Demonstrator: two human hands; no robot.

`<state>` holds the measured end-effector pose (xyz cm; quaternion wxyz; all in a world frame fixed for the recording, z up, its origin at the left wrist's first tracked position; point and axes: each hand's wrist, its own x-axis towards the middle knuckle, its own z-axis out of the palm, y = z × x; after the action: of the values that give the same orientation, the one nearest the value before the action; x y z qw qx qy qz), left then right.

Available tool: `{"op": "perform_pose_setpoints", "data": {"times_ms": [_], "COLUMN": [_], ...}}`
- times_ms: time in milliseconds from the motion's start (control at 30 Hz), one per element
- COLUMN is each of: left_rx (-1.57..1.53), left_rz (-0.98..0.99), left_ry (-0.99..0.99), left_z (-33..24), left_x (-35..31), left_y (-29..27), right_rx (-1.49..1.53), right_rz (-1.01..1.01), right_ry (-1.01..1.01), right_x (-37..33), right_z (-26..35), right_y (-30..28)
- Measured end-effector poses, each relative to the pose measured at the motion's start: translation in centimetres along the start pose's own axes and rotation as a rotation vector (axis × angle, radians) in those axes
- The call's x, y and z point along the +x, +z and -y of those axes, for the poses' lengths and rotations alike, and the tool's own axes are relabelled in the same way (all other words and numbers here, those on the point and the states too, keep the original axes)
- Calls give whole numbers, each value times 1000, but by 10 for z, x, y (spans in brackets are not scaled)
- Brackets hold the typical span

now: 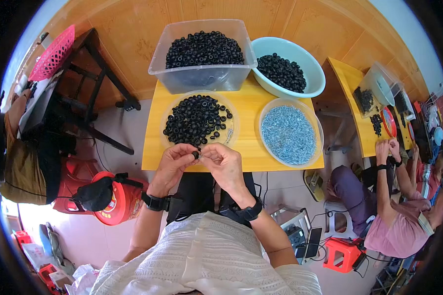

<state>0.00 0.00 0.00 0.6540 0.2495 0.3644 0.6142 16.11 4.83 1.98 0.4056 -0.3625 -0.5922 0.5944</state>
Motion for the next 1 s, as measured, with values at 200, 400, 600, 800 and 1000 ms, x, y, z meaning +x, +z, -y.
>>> {"op": "perform_pose_setpoints", "data": {"times_ms": [200, 400, 600, 800, 1000], "left_rx": [216, 124, -74, -337, -401], "left_rz": [-24, 3, 61, 18, 8], "left_ry": [62, -31, -126, -73, -60], "left_z": [0, 1, 17, 20, 21], "left_x": [-7, -16, -21, -17, -18], "left_y": [1, 0, -11, -23, -31], "right_rx": [-145, 49, 161, -583, -1052], "right_rz": [-9, 139, 270, -44, 72], "right_ry": [9, 131, 323, -247, -326], "right_x": [-6, -5, -7, 25, 63], "right_z": [5, 1, 3, 1, -18], "right_y": [3, -4, -5, -10, -15]}}
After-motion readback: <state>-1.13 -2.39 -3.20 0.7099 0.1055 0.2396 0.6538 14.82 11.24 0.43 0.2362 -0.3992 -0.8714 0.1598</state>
